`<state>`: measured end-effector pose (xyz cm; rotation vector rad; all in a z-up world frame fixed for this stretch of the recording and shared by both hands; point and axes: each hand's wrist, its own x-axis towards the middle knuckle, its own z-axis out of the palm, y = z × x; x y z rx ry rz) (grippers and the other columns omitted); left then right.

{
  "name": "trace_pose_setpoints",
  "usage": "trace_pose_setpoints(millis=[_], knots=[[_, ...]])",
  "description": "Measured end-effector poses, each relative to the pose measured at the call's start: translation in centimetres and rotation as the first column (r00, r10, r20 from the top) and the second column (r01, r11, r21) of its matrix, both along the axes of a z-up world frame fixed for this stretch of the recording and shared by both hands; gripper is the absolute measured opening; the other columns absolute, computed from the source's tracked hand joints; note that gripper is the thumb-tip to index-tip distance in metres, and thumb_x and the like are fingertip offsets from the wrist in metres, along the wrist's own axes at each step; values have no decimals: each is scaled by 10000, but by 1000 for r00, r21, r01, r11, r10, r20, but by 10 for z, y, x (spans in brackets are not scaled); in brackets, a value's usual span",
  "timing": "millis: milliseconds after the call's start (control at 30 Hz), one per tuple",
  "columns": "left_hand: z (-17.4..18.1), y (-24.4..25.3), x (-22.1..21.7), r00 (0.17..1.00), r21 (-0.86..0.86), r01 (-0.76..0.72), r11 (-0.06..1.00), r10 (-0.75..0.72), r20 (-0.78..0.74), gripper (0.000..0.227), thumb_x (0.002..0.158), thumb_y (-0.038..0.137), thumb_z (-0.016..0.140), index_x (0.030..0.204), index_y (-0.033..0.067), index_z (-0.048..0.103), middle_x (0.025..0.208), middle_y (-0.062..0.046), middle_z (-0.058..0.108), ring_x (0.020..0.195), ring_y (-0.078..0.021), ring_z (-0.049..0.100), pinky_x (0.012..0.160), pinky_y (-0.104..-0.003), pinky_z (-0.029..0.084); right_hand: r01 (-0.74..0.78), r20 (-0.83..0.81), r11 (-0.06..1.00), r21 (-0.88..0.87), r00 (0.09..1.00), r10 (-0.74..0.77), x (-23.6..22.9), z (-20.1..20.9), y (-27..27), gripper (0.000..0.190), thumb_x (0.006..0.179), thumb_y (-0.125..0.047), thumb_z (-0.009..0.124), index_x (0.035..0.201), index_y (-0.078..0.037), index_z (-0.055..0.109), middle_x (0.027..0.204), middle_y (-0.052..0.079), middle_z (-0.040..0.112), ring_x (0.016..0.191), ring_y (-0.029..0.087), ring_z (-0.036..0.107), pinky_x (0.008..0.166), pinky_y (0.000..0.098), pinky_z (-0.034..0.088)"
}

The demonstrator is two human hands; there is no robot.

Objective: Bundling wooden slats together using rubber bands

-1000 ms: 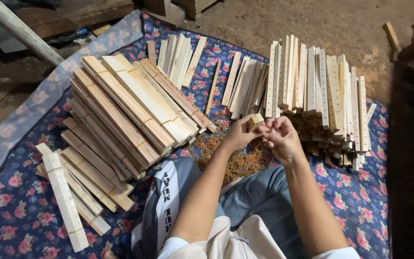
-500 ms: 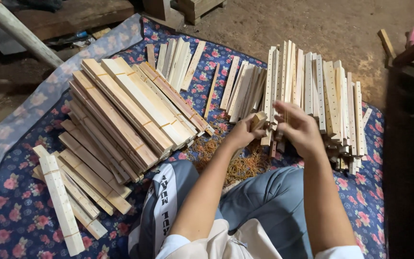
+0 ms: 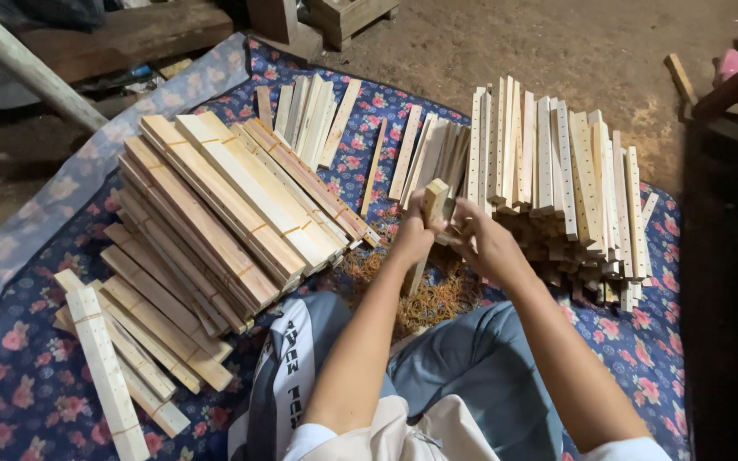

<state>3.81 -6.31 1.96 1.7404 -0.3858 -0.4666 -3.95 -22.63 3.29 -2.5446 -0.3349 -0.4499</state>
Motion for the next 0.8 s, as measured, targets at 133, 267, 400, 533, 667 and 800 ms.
trace_pose_setpoints(millis=[133, 267, 400, 533, 667, 800], knots=[[-54, -15, 21, 998, -73, -55, 996, 57, 25, 431, 889, 263, 710, 1243, 109, 519, 1187, -222, 686, 1189, -424, 629, 998, -527, 524, 48, 222, 998, -35, 974, -39, -27, -15, 10, 422, 856, -194, 806, 1207, -105, 588, 776, -18, 690, 678, 207, 664, 772, 369, 518], [-63, -21, 21, 994, -76, -101, 992, 104, 35, 427, 864, 290, 753, 1188, 95, 556, 1127, -207, 708, 1142, -404, 660, 952, -522, 546, -11, 106, 730, 684, 991, -84, -27, -55, 10, 280, 938, -173, 677, 1216, -188, 649, 1100, 5, 648, 783, 173, 670, 729, 316, 569], [-42, -18, 7, 987, -32, -120, 992, 123, 105, 409, 858, 313, 756, 1142, 83, 573, 1095, -222, 708, 1129, -427, 657, 964, -561, 542, -56, 29, -363, 930, 997, -77, -18, 36, 55, 837, 817, 206, 520, 1505, -215, 297, 1456, 166, 500, 887, 162, 677, 673, 240, 593], [1, -18, -18, 983, -45, -72, 996, 79, 169, 236, 943, 133, 596, 1169, 68, 598, 1023, -297, 687, 1072, -475, 667, 904, -547, 552, 49, -117, -382, 923, 981, -156, 22, 6, 40, 1078, 909, 226, 488, 1616, -421, -6, 1657, 242, 280, 946, 106, 689, 651, 167, 571], [-12, -21, -6, 988, -173, -91, 981, 111, 106, 305, 928, 154, 658, 1206, 47, 593, 1063, -253, 698, 1078, -445, 675, 922, -512, 545, 75, -60, 78, 994, 982, -177, 38, 19, 35, 1176, 957, 70, 751, 1626, -383, -103, 1547, 346, 451, 1317, 387, 636, 929, 331, 585], [-75, -51, 21, 994, -169, -7, 986, 25, 105, 469, 923, 92, 635, 1351, 26, 455, 1175, -342, 651, 1202, -483, 600, 984, -554, 523, 152, -91, 592, 792, 987, -133, 31, 78, 69, 1276, 793, 86, 848, 1628, -317, -30, 1337, 425, 574, 1265, 562, 575, 1073, 595, 497]])
